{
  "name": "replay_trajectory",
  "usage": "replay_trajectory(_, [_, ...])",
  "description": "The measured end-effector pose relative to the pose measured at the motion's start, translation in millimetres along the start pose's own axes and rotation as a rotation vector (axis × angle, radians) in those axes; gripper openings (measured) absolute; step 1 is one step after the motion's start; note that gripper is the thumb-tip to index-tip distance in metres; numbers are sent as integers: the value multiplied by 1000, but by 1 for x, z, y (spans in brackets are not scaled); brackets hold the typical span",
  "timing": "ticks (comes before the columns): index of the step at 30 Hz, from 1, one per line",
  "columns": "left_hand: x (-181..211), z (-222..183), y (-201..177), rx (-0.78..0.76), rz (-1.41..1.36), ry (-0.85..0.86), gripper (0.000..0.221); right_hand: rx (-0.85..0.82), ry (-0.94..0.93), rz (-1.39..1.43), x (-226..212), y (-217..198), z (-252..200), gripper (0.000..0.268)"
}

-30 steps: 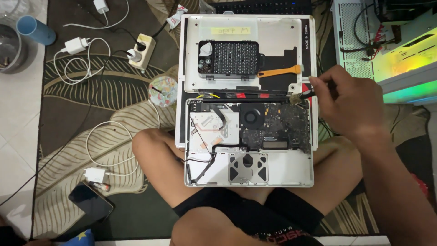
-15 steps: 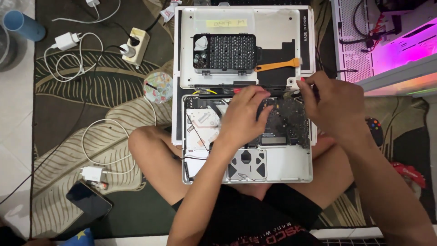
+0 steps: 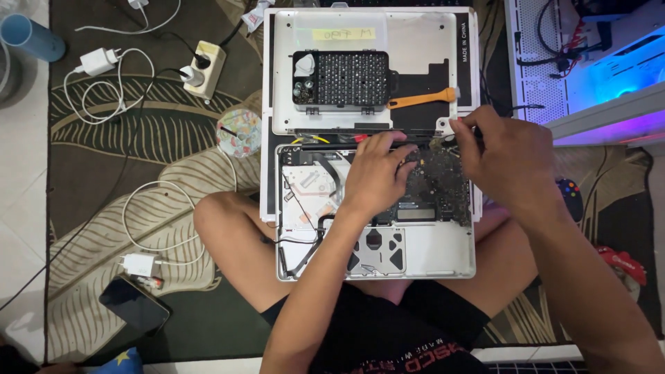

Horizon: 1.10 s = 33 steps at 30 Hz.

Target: Using a precision screwdriver to remove screws from a laptop motherboard during disassembly.

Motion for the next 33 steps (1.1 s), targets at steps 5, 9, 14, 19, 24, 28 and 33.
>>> replay_trajectory(5, [1, 0, -1, -27, -5, -12, 29, -15, 10, -16, 1, 2, 0, 19])
replay_trajectory(9, [1, 0, -3, -17, -7, -13, 29, -26, 25, -4, -1, 2, 3, 18])
replay_trajectory(14, [1, 0, -5, -23, -11, -29, 28, -55, 45, -25, 2, 6, 5, 20])
replay_trajectory(19, [1, 0, -6, -31, -20, -33, 28, -79, 62, -26, 4, 7, 7, 21])
replay_trajectory(24, [-1, 0, -3, -60, -13, -42, 28, -53, 40, -2, 5, 7, 6, 20])
replay_trajectory(28, [-1, -1, -2, -32, -24, -39, 28, -57, 49, -16, 6, 8, 6, 21])
replay_trajectory(33, [-1, -1, -4, -13, -40, -49, 26, -43, 30, -42, 5, 8, 7, 21])
Point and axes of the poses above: each hand's wrist, its own z-axis towards the middle knuckle, its own y-axis out of the palm, x = y × z, the point moved 7 cm from there along z, towards the middle knuckle, and after that the axes turned 14 degrees about z, right-handed, at the moved point
